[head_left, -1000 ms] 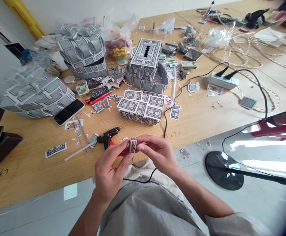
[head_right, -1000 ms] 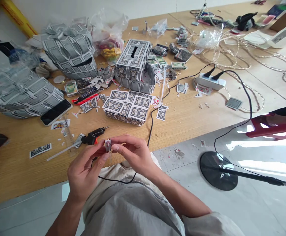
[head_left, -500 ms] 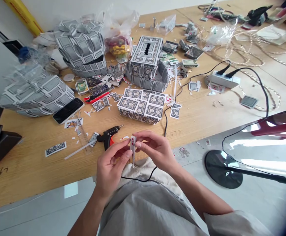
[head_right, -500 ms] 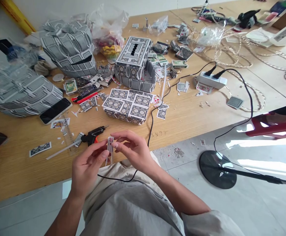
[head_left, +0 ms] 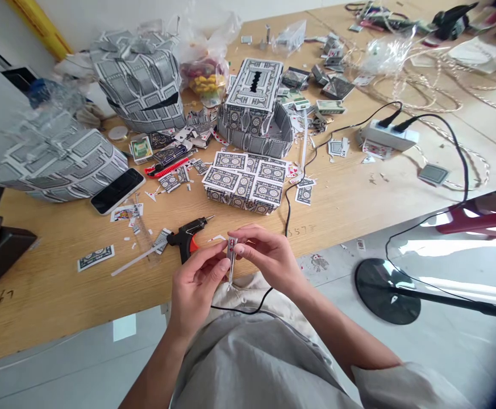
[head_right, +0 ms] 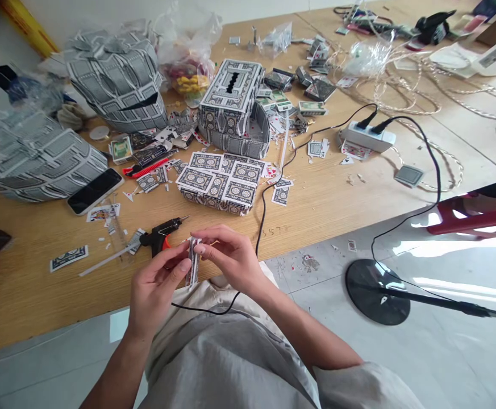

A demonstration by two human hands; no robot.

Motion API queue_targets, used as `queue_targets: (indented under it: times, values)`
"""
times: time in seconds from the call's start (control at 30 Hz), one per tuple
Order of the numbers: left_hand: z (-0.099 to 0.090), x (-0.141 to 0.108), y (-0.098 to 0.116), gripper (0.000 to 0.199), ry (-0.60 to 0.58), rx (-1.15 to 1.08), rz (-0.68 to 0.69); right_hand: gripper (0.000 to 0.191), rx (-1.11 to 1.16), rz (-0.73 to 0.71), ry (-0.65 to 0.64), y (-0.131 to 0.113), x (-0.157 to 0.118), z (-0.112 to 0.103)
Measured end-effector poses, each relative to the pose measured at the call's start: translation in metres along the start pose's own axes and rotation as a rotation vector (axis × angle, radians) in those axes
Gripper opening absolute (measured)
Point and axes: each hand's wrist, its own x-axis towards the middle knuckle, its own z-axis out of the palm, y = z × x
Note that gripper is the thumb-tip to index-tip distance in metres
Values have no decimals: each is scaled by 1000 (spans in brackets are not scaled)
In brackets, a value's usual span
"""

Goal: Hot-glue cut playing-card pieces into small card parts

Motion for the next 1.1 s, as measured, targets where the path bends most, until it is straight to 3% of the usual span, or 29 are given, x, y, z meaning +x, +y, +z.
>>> queue_targets:
  times: [0.3, 0.5, 1.1]
  values:
    - [1, -1, -1, 29, -3, 30, 42, 21, 50, -5, -24, -1, -1, 0]
    - [0, -2, -1, 29, 20, 45, 30, 19, -37, -26, -4, -2, 0, -4]
    - [-1, -2, -4, 29, 5, 18, 21, 26, 235, 160, 61, 15, -5, 4]
